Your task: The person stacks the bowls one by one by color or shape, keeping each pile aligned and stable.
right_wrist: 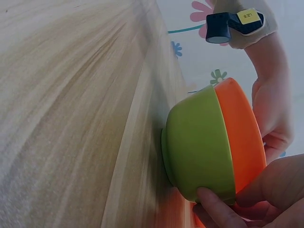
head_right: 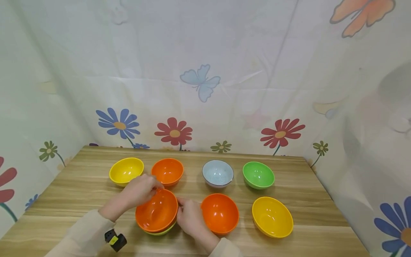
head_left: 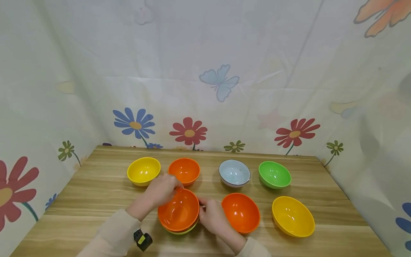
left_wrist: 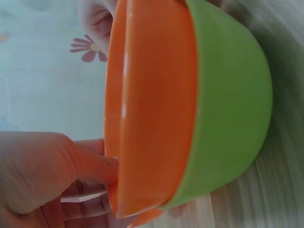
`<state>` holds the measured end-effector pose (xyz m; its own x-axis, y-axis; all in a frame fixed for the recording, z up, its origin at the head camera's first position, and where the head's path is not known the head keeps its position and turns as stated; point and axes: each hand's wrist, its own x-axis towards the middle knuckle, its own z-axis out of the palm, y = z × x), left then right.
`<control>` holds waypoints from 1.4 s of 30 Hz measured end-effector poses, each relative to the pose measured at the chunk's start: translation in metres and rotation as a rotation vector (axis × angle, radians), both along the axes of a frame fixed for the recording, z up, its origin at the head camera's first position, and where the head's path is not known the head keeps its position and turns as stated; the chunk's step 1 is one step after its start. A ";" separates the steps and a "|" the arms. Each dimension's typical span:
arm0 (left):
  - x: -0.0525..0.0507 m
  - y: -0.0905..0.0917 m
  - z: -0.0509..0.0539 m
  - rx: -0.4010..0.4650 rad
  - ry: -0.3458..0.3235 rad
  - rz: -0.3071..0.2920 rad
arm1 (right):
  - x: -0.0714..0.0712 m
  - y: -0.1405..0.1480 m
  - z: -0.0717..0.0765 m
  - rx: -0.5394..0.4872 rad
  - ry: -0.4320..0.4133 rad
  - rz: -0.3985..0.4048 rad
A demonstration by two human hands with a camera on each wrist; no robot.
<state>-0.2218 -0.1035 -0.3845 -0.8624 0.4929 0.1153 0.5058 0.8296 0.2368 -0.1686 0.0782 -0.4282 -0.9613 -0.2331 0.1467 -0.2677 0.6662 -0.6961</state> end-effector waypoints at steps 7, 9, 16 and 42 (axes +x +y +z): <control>-0.001 0.002 -0.004 -0.003 -0.006 -0.005 | 0.001 0.001 0.001 -0.006 -0.021 0.001; -0.002 0.002 -0.005 -0.012 0.004 -0.010 | 0.001 0.001 0.001 -0.009 -0.025 0.001; -0.003 0.002 -0.009 -0.030 0.036 -0.030 | 0.003 0.001 0.003 0.011 0.017 0.011; -0.003 0.005 -0.008 -0.074 -0.014 -0.006 | 0.003 -0.002 0.003 -0.148 -0.149 -0.046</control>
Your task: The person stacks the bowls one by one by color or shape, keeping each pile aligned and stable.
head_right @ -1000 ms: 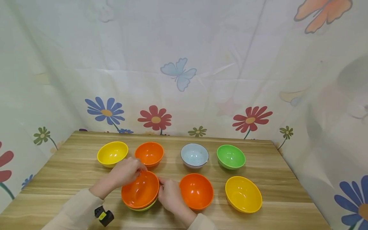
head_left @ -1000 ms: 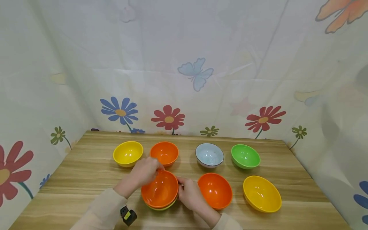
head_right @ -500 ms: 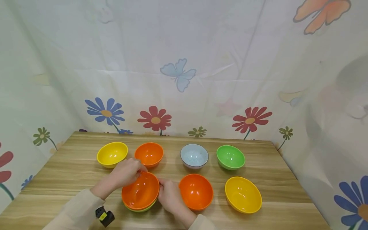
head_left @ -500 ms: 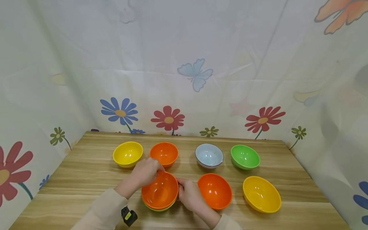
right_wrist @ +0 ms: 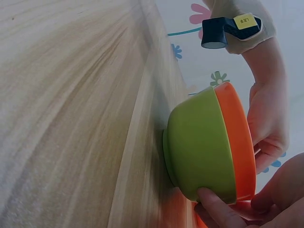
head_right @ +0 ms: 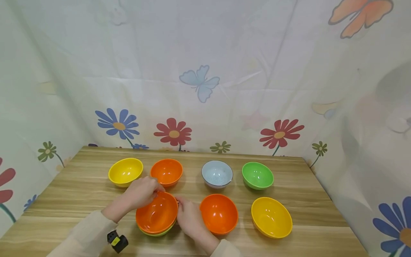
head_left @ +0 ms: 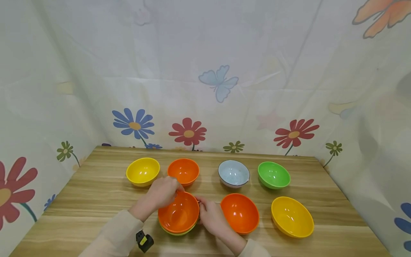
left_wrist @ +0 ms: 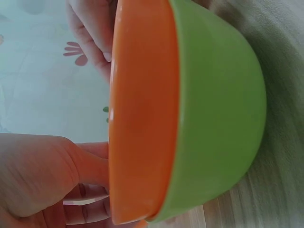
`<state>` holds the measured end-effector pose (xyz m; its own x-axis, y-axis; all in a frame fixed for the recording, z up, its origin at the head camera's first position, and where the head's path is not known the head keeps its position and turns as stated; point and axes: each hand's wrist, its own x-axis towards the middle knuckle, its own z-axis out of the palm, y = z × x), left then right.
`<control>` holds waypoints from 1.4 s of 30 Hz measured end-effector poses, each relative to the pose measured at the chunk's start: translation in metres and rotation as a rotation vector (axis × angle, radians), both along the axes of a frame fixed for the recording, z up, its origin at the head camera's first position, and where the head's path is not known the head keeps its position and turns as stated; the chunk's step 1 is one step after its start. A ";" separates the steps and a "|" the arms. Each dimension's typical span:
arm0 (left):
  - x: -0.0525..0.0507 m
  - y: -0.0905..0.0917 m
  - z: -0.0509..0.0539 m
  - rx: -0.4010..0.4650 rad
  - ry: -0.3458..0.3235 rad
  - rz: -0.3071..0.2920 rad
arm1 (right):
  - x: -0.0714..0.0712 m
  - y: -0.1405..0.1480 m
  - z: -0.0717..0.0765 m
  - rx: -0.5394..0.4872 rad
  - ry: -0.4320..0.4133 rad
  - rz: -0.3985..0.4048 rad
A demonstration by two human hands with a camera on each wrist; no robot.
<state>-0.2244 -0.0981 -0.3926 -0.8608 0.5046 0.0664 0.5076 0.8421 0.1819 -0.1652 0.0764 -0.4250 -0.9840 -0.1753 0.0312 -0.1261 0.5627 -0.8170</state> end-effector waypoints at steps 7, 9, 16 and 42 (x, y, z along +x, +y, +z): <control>0.001 0.000 0.000 -0.001 0.019 0.009 | 0.000 0.000 0.001 -0.006 0.002 -0.002; 0.001 -0.001 0.000 0.012 0.015 0.011 | 0.001 0.000 0.001 -0.013 0.003 0.000; 0.001 -0.008 -0.004 0.121 -0.017 0.017 | 0.002 0.001 0.002 -0.025 0.009 0.005; 0.015 -0.061 -0.039 0.629 -0.209 0.139 | 0.002 0.000 0.001 0.086 0.090 -0.014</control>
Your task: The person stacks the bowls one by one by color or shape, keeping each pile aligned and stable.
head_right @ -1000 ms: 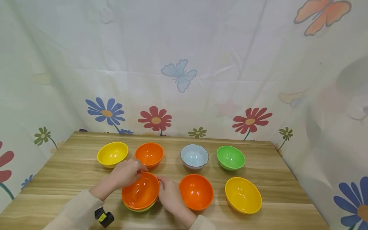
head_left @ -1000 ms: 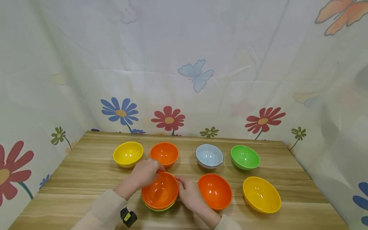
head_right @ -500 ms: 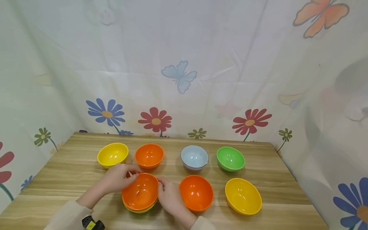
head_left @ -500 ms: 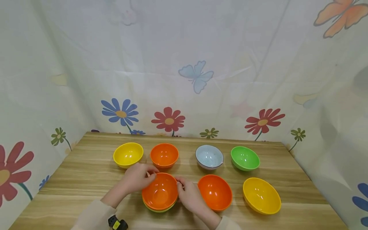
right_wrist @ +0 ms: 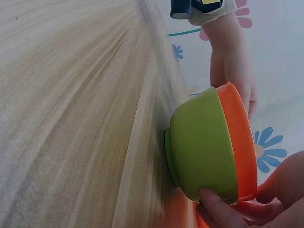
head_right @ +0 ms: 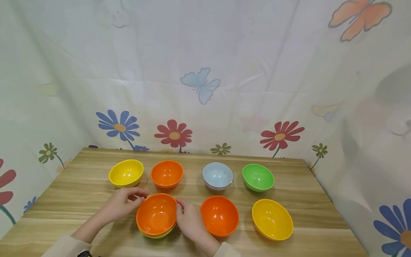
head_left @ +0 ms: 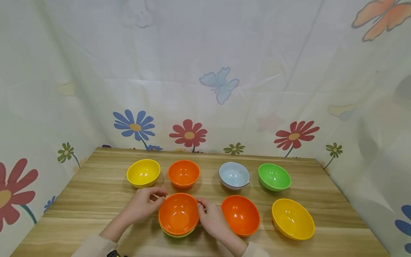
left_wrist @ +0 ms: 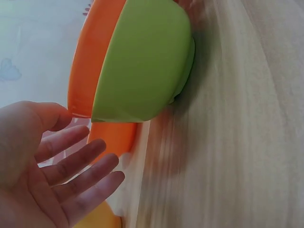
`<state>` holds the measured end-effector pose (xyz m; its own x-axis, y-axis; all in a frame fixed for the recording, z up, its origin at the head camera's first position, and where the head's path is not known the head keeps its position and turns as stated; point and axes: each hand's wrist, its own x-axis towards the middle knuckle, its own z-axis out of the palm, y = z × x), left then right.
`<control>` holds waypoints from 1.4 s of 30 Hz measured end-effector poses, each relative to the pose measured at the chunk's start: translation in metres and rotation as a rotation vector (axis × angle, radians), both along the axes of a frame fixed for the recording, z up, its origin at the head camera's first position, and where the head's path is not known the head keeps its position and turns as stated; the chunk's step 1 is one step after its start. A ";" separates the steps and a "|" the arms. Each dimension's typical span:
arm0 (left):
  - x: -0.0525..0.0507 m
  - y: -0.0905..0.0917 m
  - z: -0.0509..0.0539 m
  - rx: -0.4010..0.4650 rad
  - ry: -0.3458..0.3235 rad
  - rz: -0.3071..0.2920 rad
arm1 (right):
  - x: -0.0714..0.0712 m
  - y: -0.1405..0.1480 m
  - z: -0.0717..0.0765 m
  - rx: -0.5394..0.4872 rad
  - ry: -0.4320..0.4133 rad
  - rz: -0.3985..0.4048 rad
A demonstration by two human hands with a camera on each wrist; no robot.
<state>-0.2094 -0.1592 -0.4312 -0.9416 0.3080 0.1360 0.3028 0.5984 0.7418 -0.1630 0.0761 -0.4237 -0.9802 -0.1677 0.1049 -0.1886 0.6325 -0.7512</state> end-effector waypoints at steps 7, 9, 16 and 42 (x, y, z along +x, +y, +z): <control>0.002 -0.005 -0.006 0.074 -0.053 -0.011 | 0.000 0.000 0.000 0.013 0.011 -0.007; 0.003 -0.006 -0.009 0.090 -0.090 -0.013 | 0.000 0.000 0.000 0.013 0.017 -0.010; 0.012 -0.009 -0.013 0.331 -0.374 -0.095 | 0.000 0.000 0.000 0.004 0.023 -0.005; 0.031 0.000 -0.029 0.647 -0.620 -0.045 | -0.002 0.000 -0.004 -0.002 0.014 0.000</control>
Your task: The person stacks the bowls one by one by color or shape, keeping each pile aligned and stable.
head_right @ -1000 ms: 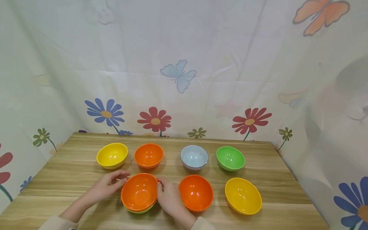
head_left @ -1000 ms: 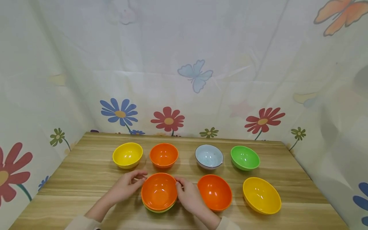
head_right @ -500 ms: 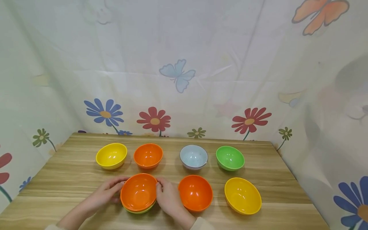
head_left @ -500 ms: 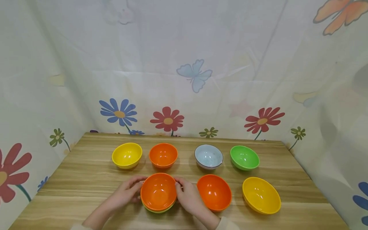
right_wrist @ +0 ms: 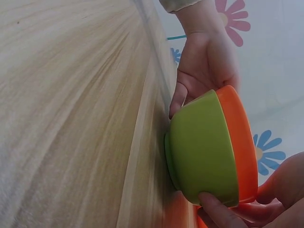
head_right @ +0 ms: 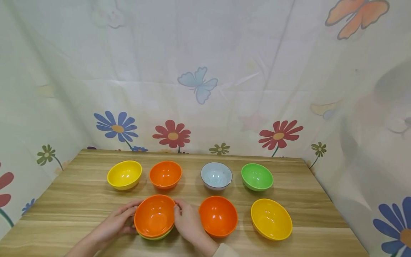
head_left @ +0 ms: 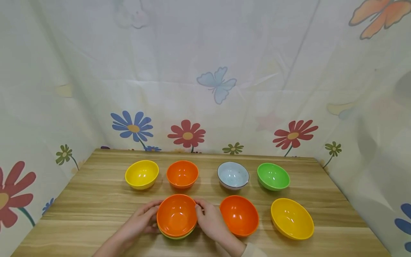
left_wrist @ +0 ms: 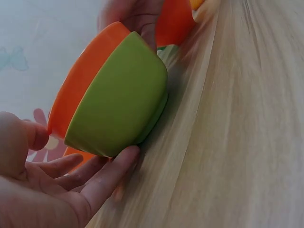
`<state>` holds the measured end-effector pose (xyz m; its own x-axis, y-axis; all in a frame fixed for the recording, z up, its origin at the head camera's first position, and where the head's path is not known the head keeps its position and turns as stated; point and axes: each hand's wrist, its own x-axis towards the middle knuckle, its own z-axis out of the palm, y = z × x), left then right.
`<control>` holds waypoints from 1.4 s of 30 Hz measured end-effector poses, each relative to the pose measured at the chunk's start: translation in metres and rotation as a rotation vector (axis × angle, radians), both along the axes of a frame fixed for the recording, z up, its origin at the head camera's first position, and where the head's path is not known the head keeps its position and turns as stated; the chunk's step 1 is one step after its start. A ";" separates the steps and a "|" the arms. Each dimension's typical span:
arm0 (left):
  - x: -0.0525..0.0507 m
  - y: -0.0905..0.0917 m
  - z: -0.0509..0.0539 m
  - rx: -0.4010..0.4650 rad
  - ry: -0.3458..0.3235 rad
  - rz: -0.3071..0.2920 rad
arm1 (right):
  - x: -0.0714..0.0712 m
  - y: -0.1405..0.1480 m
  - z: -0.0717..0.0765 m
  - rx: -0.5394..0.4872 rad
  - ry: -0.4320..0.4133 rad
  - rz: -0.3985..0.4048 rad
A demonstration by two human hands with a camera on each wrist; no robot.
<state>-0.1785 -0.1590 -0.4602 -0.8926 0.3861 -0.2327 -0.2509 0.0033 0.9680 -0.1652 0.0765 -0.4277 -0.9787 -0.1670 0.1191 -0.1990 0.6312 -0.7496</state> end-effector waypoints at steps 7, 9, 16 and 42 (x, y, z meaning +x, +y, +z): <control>0.003 0.001 0.006 0.051 -0.051 -0.015 | 0.001 0.001 0.001 -0.026 -0.007 0.012; 0.003 0.001 0.007 0.048 -0.060 -0.017 | 0.001 0.001 0.001 -0.032 -0.010 0.015; 0.003 0.002 0.008 0.026 -0.068 -0.004 | 0.003 0.002 0.002 -0.060 -0.013 0.037; 0.005 0.002 0.009 0.020 -0.076 0.021 | 0.003 0.005 0.002 -0.015 0.089 0.078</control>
<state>-0.1736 -0.1567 -0.4514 -0.8807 0.3724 -0.2927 -0.3237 -0.0219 0.9459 -0.1626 0.0817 -0.4258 -0.9483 -0.2400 0.2078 -0.3131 0.5998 -0.7363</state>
